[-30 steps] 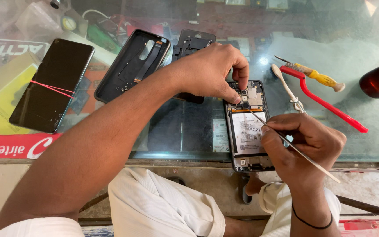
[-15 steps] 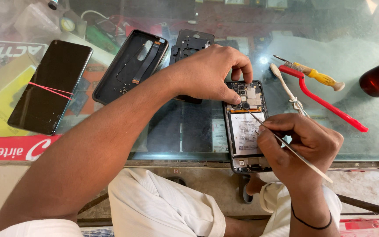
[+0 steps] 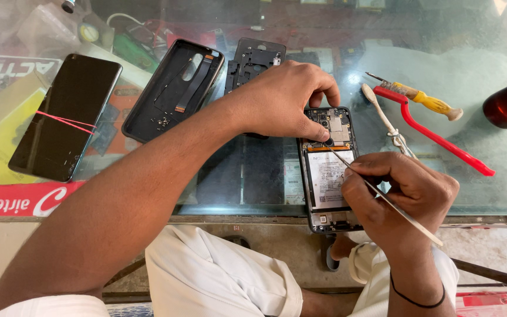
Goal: The person cleans the interior of a disassembled smartphone using a toothbrush and tweezers, then reattaches a small internal component near the camera module.
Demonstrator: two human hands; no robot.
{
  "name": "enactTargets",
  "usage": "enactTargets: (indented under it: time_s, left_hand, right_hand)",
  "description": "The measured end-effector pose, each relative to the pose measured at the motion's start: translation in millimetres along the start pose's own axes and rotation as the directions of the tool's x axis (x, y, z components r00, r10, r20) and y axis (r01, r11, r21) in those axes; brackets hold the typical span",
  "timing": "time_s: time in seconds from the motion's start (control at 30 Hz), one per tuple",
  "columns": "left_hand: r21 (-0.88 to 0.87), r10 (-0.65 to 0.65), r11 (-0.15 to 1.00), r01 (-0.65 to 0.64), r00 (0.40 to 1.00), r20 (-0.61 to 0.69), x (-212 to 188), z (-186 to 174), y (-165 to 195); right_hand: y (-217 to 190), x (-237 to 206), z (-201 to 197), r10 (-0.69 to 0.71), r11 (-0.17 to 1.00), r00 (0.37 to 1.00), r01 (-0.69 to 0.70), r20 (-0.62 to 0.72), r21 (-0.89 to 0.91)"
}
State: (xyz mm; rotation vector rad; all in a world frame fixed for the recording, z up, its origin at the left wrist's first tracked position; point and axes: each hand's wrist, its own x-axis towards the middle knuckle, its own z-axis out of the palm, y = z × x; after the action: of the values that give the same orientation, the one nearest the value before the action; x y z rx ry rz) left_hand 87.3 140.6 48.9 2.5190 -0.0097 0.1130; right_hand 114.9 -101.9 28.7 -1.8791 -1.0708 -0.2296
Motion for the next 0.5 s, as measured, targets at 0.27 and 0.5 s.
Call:
enactTargets:
  time_s: [0.27, 0.5]
  left_hand:
    - [-0.025, -0.007, 1.0, 0.007, 1.0, -0.013, 0.5, 0.2, -0.6]
    - [-0.024, -0.01, 1.0, 0.009, 1.0, -0.027, 1.4, 2.0, 0.5]
  right_hand:
    - [-2.0, 0.4, 0.3, 0.013, 1.0, 1.0, -0.013, -0.002, -0.016]
    - [-3.0, 0.6, -0.5, 0.008, 1.0, 1.0, -0.008, 0.005, -0.008]
